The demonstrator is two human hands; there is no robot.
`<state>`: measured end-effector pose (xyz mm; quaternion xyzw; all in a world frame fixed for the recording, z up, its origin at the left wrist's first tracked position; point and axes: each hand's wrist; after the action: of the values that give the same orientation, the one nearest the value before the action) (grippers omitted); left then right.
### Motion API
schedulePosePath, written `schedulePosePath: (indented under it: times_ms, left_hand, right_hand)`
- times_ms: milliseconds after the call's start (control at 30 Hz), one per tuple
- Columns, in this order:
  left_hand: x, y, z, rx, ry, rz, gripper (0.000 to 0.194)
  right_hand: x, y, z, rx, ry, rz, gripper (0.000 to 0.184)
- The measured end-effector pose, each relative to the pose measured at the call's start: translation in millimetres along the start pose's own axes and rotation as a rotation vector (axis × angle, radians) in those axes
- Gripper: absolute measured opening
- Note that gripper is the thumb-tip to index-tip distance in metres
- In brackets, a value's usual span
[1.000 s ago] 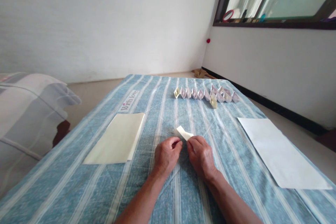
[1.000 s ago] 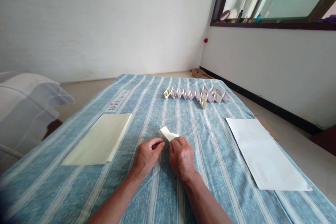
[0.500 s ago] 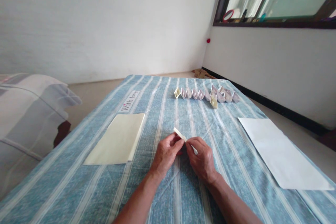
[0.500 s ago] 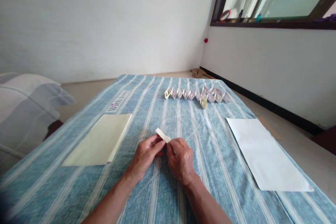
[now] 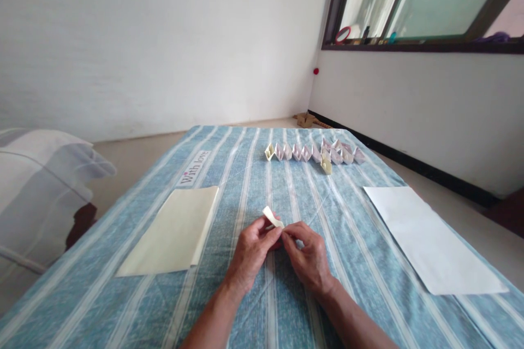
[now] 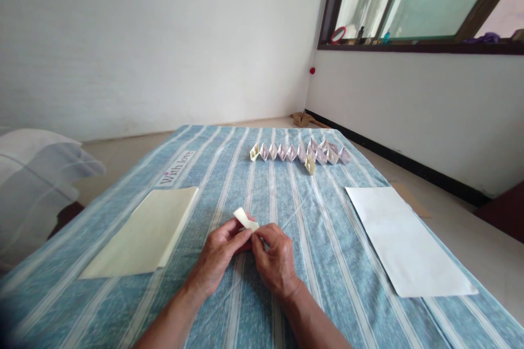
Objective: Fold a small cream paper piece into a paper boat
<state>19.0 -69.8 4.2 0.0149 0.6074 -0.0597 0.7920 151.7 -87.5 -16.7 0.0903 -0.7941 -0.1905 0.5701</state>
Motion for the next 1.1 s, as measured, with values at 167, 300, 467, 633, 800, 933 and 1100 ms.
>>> schedulePosePath:
  times_ms: [167, 300, 467, 633, 800, 933, 1100]
  left_hand:
    - [5.3, 2.7, -4.9, 0.041, 0.005, 0.010, 0.044]
    - [5.8, 3.1, -6.8, 0.055, 0.023, 0.006, 0.043]
    - [5.0, 2.6, -6.7, 0.058, 0.033, 0.012, 0.044]
    - [3.6, 1.9, -6.3, 0.048, 0.052, 0.007, 0.045]
    - [2.1, 0.9, -6.0, 0.047, 0.064, 0.005, 0.045]
    - [1.5, 0.2, -5.5, 0.032, 0.083, 0.006, 0.042]
    - [0.1, -1.3, -4.6, 0.026, 0.094, 0.007, 0.039]
  right_hand:
    - [0.3, 0.4, -1.8, 0.008, 0.056, 0.037, 0.014]
    - [-0.6, 0.9, -3.9, 0.014, 0.074, 0.060, 0.012]
    - [-1.5, 1.5, -5.7, 0.028, 0.085, 0.065, 0.013]
    - [0.4, 2.0, -7.7, 0.035, 0.082, 0.071, 0.014]
    - [1.2, 2.1, -8.7, 0.039, 0.080, 0.077, 0.014]
    - [-0.8, 1.8, -8.5, 0.024, 0.064, 0.079, 0.015]
    - [-2.0, 1.5, -8.9, 0.027, 0.054, 0.088, 0.016]
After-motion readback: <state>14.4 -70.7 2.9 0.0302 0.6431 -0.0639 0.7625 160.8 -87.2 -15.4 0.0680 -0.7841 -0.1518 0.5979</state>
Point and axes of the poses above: each hand's wrist, its own y-axis towards the middle knuckle, its own z-axis out of the palm, x = y × z, and after that the axes turned 7 degrees about z, right-handed
